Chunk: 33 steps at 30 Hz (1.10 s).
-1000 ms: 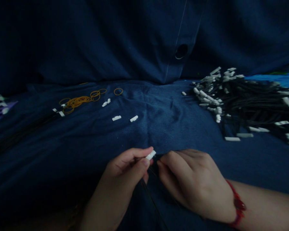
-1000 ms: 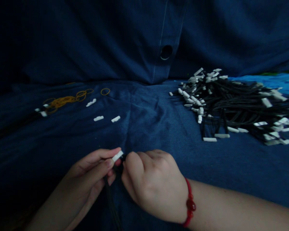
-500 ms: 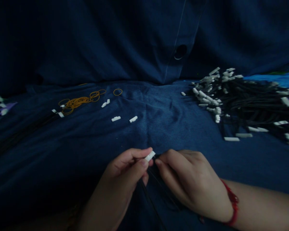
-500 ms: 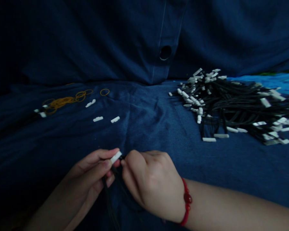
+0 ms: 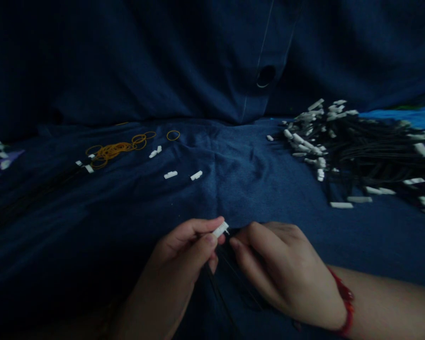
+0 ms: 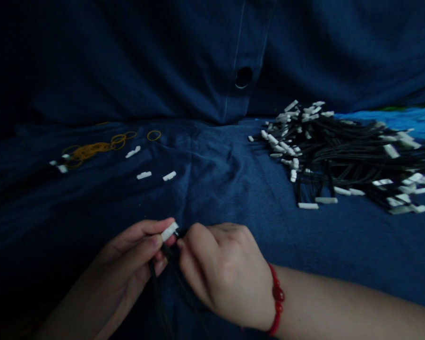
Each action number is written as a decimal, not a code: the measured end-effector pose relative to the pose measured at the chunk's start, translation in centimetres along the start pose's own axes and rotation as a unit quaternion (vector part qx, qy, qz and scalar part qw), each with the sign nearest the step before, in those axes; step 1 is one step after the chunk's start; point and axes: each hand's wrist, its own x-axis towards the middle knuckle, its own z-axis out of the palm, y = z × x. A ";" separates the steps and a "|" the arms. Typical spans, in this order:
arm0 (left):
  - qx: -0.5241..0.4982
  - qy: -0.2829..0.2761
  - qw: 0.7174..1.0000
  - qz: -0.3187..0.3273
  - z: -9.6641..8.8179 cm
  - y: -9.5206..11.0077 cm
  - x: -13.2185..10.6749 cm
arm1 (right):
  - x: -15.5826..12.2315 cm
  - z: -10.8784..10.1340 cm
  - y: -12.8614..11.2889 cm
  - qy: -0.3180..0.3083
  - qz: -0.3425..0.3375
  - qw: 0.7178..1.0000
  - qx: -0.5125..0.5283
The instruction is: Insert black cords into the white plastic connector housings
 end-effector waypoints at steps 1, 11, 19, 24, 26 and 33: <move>0.000 -0.001 1.000 0.000 0.0 0.0 0.0 | 0.0 0.0 0.0 -0.002 0.001 1.000 -0.001; 0.090 -0.025 0.995 0.036 -0.8 -0.8 0.3 | 0.1 0.2 -0.1 -0.001 0.003 1.000 -0.019; 0.123 -0.035 0.992 0.026 -0.9 -0.9 0.4 | -0.1 0.1 0.1 0.014 -0.017 0.999 -0.041; 0.124 -0.045 0.991 0.032 -0.8 -0.8 0.4 | -0.3 0.2 0.4 0.021 -0.031 0.998 -0.053; 0.123 -0.049 0.991 0.028 -0.8 -0.8 0.3 | -0.2 0.3 0.4 0.021 -0.034 0.998 -0.056; 0.055 -0.047 0.997 0.018 -0.6 -0.4 0.3 | 0.1 -0.7 -0.2 -0.020 0.000 0.999 -0.046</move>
